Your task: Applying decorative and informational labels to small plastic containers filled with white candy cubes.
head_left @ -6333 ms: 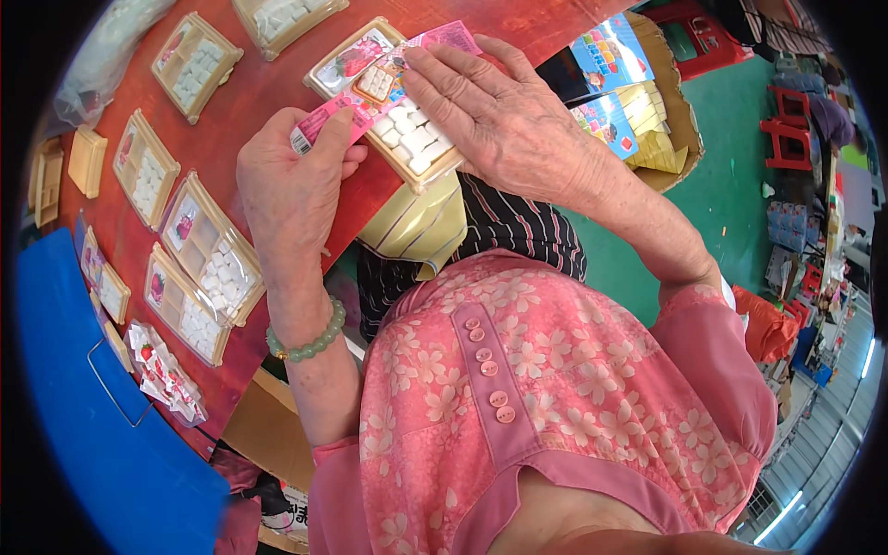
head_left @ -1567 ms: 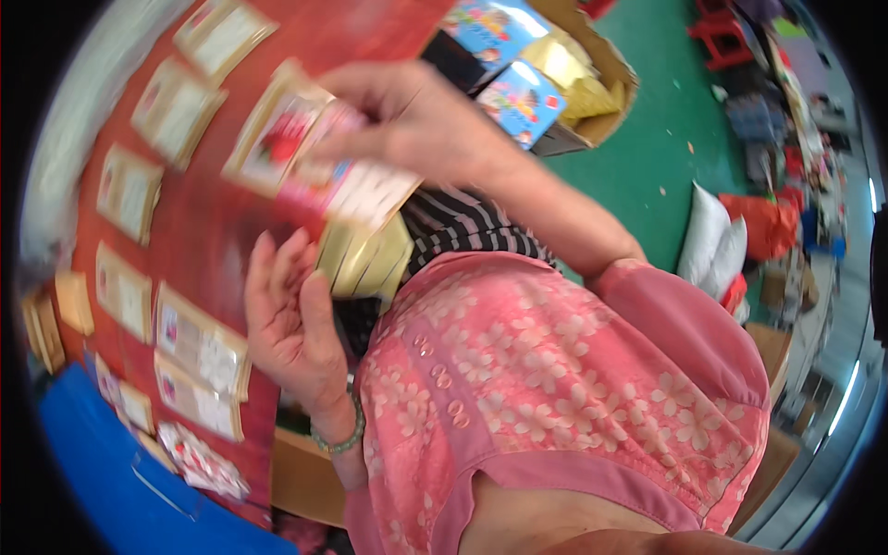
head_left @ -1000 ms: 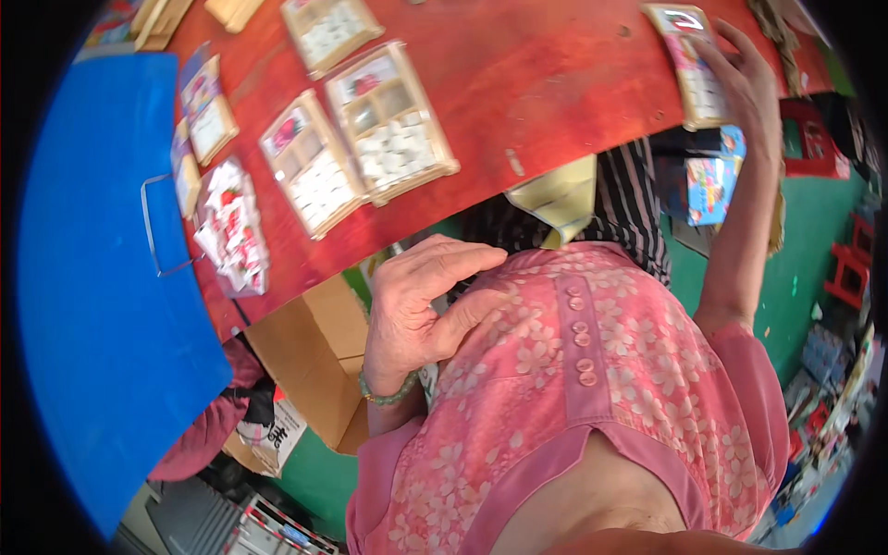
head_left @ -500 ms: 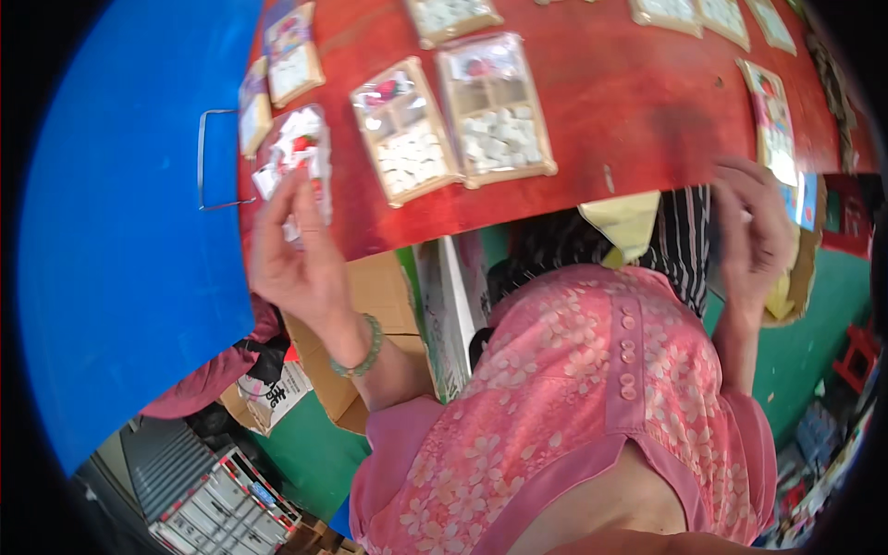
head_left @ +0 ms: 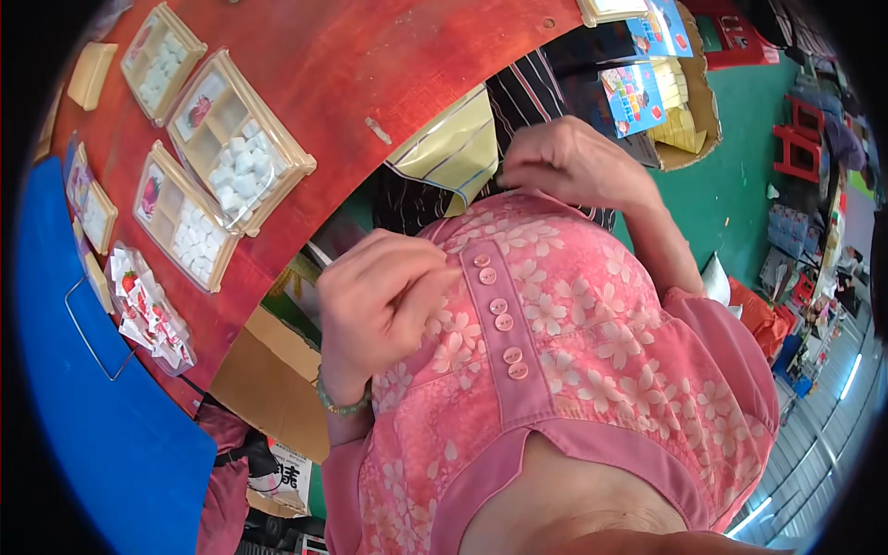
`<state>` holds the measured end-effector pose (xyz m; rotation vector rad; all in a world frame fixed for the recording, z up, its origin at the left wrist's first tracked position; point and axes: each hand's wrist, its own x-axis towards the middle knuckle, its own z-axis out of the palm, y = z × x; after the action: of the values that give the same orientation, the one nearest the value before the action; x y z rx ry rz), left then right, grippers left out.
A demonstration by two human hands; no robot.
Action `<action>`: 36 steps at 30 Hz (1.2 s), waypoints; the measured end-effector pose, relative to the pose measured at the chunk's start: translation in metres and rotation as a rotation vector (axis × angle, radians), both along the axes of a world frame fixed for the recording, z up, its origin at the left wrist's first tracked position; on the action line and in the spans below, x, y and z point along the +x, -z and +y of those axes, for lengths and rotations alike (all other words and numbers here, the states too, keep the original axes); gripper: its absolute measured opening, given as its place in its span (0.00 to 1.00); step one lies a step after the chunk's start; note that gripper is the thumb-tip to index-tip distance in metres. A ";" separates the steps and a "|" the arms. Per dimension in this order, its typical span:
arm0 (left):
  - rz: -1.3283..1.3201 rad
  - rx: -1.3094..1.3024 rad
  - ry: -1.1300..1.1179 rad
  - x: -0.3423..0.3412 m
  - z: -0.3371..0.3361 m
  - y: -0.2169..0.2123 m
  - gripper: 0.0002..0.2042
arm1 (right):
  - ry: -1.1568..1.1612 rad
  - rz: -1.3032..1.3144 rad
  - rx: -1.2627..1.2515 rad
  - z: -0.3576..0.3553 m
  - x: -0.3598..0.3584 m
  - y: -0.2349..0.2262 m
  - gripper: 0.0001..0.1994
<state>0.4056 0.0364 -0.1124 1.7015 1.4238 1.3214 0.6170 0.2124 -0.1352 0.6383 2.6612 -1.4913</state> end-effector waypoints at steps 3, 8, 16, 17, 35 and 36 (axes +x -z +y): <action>-0.035 -0.552 -0.026 0.007 -0.007 0.033 0.08 | 0.247 -0.005 0.038 -0.002 -0.001 0.031 0.05; -0.964 -0.862 -0.380 -0.017 -0.016 0.144 0.18 | 0.198 0.128 0.248 -0.012 -0.031 0.074 0.21; -1.269 -0.558 -0.476 -0.039 0.027 0.192 0.15 | -0.119 -0.111 0.234 -0.028 -0.039 0.081 0.30; -1.193 -0.566 -0.557 -0.035 0.031 0.191 0.13 | -0.123 -0.162 0.216 -0.028 -0.037 0.078 0.29; -0.970 -0.623 -0.497 0.017 -0.002 0.161 0.08 | 0.084 -0.068 0.168 -0.007 -0.011 0.067 0.15; -1.029 -0.621 -0.478 0.017 -0.003 0.161 0.08 | 0.087 -0.013 0.208 -0.006 -0.017 0.071 0.15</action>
<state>0.4222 0.0336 -0.2729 0.1697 1.3595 1.4321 0.6003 0.2068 -0.2060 0.7821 2.8370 -1.2316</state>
